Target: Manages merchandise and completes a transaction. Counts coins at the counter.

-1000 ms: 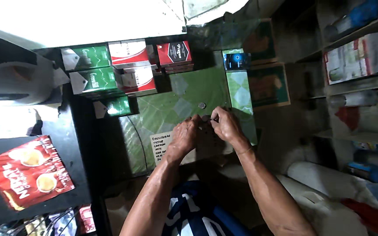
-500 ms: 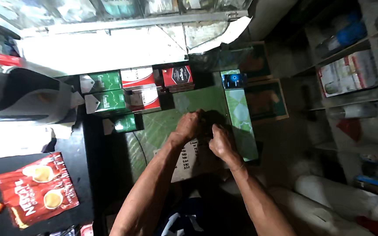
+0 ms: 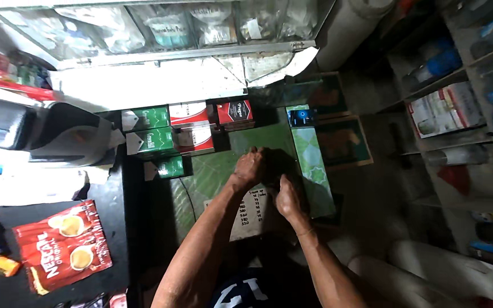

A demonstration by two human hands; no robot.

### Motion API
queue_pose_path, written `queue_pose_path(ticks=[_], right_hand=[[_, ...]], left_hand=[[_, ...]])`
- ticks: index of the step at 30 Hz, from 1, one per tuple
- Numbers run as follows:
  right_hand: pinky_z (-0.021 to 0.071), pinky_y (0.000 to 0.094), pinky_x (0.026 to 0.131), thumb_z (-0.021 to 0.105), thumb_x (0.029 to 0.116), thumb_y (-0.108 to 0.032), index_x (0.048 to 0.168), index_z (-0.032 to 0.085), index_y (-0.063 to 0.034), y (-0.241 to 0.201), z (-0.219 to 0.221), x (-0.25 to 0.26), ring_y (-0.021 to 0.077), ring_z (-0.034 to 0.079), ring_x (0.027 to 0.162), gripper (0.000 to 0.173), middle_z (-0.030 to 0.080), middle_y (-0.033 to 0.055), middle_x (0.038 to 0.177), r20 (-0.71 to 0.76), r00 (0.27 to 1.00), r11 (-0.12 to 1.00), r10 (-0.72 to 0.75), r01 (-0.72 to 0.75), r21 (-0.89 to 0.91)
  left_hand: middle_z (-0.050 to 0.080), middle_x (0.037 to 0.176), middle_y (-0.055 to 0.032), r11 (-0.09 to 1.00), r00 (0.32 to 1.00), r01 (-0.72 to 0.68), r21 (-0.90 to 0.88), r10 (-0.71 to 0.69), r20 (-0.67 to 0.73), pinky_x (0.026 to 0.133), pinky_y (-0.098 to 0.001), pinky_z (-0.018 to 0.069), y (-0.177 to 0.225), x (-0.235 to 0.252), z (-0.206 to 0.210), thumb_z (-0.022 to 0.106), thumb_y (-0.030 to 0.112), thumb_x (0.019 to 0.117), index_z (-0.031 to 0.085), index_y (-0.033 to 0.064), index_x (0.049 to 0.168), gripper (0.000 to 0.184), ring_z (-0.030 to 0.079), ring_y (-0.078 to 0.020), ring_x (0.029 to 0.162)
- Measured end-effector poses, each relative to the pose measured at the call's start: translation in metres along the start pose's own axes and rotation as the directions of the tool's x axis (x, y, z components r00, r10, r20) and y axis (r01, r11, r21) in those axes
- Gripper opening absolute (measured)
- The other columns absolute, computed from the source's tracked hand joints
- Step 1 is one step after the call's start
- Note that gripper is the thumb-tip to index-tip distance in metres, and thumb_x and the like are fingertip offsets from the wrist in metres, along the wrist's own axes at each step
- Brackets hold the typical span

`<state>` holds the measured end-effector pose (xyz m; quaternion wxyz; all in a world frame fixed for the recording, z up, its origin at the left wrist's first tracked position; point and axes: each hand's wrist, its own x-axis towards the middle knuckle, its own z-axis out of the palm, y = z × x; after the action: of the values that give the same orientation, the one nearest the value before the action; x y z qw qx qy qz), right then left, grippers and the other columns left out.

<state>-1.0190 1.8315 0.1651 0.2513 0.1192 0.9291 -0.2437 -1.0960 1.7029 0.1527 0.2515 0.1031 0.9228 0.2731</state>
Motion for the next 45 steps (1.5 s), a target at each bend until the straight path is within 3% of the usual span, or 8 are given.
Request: queue_pose_path(ticks=[6, 12, 17, 25, 32, 36, 40, 45], right_hand=[[0.0442, 0.0468, 0.111, 0.062, 0.0993, -0.014, 0.14, 0.054, 0.0045, 0.003, 0.004, -0.005, 0.0348, 0.058, 0.129, 0.045, 0.06, 0.0247, 0.136, -0.051, 0.999, 1.0, 0.011, -0.011, 0.008], [0.0497, 0.0459, 0.101, 0.058, 0.102, -0.012, 0.128, 0.06, 0.0043, 0.003, -0.002, -0.008, 0.0308, 0.065, 0.115, 0.031, 0.066, 0.0215, 0.122, 0.018, 0.994, 0.993, 0.108, -0.109, 0.042], [0.0514, 0.0431, 0.098, 0.06, 0.101, -0.01, 0.139, 0.054, 0.0008, 0.001, -0.005, -0.006, 0.0292, 0.067, 0.109, 0.04, 0.067, 0.0196, 0.118, 0.023, 0.999, 0.997, 0.046, -0.047, 0.067], [0.0531, 0.043, 0.088, 0.068, 0.0974, -0.016, 0.125, 0.061, 0.0027, 0.005, -0.01, 0.005, 0.0262, 0.065, 0.092, 0.034, 0.066, 0.0179, 0.102, 0.096, 0.995, 0.996, -0.024, 0.015, 0.088], [0.056, 0.0434, 0.084, 0.076, 0.0892, -0.01, 0.106, 0.067, 0.0077, 0.032, 0.009, -0.003, 0.0259, 0.067, 0.09, 0.026, 0.069, 0.0202, 0.1, -0.103, 0.958, 0.936, -0.266, 0.282, 0.21], [0.0533, 0.0258, 0.06, 0.078, 0.0826, -0.007, 0.098, 0.067, 0.0006, 0.018, 0.013, -0.077, 0.0077, 0.061, 0.067, 0.021, 0.066, 0.0046, 0.085, -0.028, 0.921, 0.853, -0.388, 0.371, 0.367], [0.0581, 0.0193, 0.067, 0.079, 0.0751, -0.002, 0.092, 0.068, -0.0054, -0.012, 0.042, -0.177, 0.0022, 0.067, 0.077, 0.021, 0.071, -0.0037, 0.088, 0.123, 0.839, 0.757, -0.53, 0.403, 0.514], [0.0585, 0.0212, 0.078, 0.08, 0.0794, -0.005, 0.092, 0.07, -0.0037, -0.054, 0.102, -0.256, 0.0046, 0.068, 0.086, 0.016, 0.071, 0.0019, 0.092, 0.258, 0.674, 0.71, -0.692, 0.571, 0.413]], left_hand=[[0.068, 0.106, -0.0219, 0.991, 0.99, -0.101, -0.085, 0.091, -0.11, 0.082, -0.0604, 0.0553, -0.015, -0.01, 0.015, 0.062, 0.014, 0.0987, 0.063, 0.0011, 0.117, 0.023, 0.069, -0.0406, 0.095], [0.069, 0.11, -0.0164, 0.928, 0.973, -0.129, -0.35, 0.051, -0.224, 0.091, -0.0493, 0.0556, -0.025, -0.042, 0.034, 0.064, 0.017, 0.0994, 0.071, 0.0042, 0.118, 0.023, 0.069, -0.0299, 0.1], [0.07, 0.107, -0.0146, 0.874, 0.966, -0.096, -0.477, -0.033, -0.255, 0.092, -0.0435, 0.0551, -0.032, -0.066, 0.043, 0.065, 0.019, 0.0988, 0.072, 0.0029, 0.114, 0.023, 0.069, -0.0243, 0.097], [0.072, 0.104, -0.0136, 0.834, 0.98, -0.064, -0.548, -0.05, -0.191, 0.091, -0.0392, 0.0548, -0.036, -0.088, 0.048, 0.058, 0.019, 0.1018, 0.068, 0.0001, 0.117, 0.027, 0.07, -0.0205, 0.096], [0.071, 0.115, -0.0173, 0.735, 0.974, -0.156, -0.66, 0.001, -0.229, 0.097, -0.0376, 0.0546, -0.034, -0.147, 0.079, 0.054, 0.009, 0.1025, 0.064, -0.0037, 0.125, 0.028, 0.069, -0.0219, 0.105], [0.069, 0.111, -0.0207, 0.599, 0.977, -0.146, -0.787, -0.035, -0.208, 0.091, -0.0406, 0.0557, -0.04, -0.218, 0.094, 0.045, 0.013, 0.1073, 0.061, -0.0071, 0.124, 0.031, 0.069, -0.0246, 0.098], [0.068, 0.095, -0.0142, 0.384, 0.963, -0.204, -0.9, -0.087, -0.255, 0.072, -0.0326, 0.0566, -0.05, -0.306, 0.097, 0.037, 0.027, 0.1117, 0.062, -0.0056, 0.12, 0.042, 0.065, -0.0154, 0.076], [0.065, 0.102, -0.008, 0.32, 0.883, -0.338, -0.885, -0.219, -0.416, 0.068, -0.0211, 0.0532, -0.08, -0.414, 0.109, 0.031, 0.035, 0.1129, 0.064, -0.0032, 0.118, 0.051, 0.06, -0.004, 0.076]])
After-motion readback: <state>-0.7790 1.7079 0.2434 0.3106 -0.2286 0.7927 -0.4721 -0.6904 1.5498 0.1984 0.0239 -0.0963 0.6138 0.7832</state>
